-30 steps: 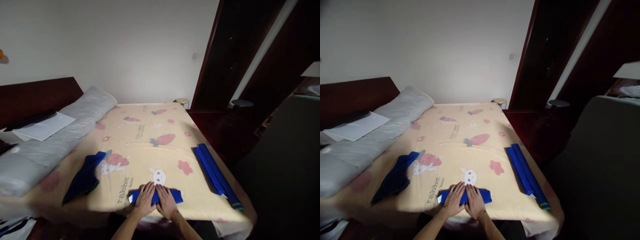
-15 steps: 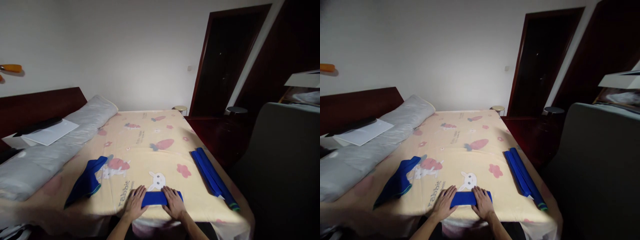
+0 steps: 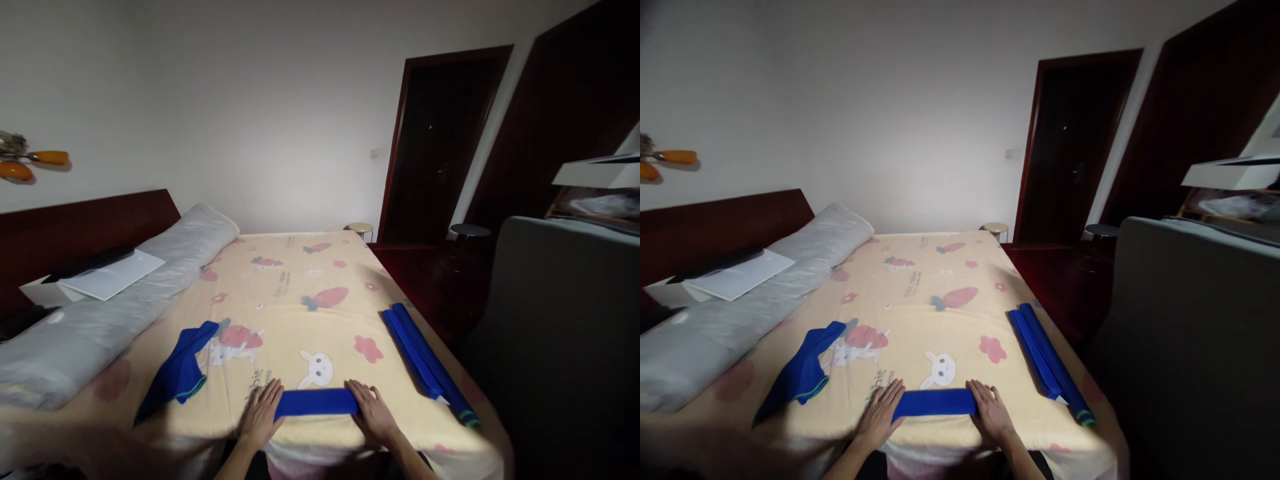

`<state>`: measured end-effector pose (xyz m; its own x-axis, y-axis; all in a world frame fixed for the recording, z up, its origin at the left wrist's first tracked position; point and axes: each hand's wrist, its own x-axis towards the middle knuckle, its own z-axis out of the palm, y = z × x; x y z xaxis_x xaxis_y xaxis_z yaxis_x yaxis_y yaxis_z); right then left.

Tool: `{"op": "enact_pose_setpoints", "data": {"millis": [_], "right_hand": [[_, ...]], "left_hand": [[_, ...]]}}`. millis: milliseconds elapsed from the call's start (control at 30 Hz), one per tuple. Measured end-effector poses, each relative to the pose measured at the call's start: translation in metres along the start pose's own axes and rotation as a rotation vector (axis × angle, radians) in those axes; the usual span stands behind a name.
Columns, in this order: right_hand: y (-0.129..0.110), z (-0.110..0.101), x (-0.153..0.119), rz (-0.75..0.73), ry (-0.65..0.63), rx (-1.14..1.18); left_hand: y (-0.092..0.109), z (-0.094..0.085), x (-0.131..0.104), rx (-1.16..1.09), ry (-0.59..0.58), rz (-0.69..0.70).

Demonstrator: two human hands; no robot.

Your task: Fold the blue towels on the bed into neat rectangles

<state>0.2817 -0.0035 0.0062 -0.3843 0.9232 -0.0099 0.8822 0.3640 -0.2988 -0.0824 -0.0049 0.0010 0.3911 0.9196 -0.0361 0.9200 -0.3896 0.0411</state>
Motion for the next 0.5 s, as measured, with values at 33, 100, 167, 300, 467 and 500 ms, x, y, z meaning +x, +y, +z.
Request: {"op": "enact_pose_setpoints", "data": {"millis": [33,100,167,300,467,500], "right_hand": [[-0.003,-0.007,0.002,0.008,-0.011,-0.013],[-0.010,-0.023,0.005,0.013,-0.008,-0.036],[-0.018,-0.044,0.008,0.020,0.006,-0.034],[-0.046,-0.102,0.013,-0.016,0.037,0.115],[-0.101,-0.175,0.018,-0.156,0.196,0.462],[-0.113,-0.186,0.018,-0.178,0.231,0.520]], "left_hand": [[0.001,-0.001,0.000,0.001,0.006,-0.010],[0.003,-0.001,-0.001,-0.002,0.025,-0.034],[0.006,-0.002,-0.003,-0.009,0.043,-0.068],[0.017,-0.006,-0.003,-0.034,0.062,-0.145],[0.036,-0.007,0.003,-0.150,0.171,-0.176],[0.042,-0.005,0.005,-0.199,0.202,-0.179]]}}
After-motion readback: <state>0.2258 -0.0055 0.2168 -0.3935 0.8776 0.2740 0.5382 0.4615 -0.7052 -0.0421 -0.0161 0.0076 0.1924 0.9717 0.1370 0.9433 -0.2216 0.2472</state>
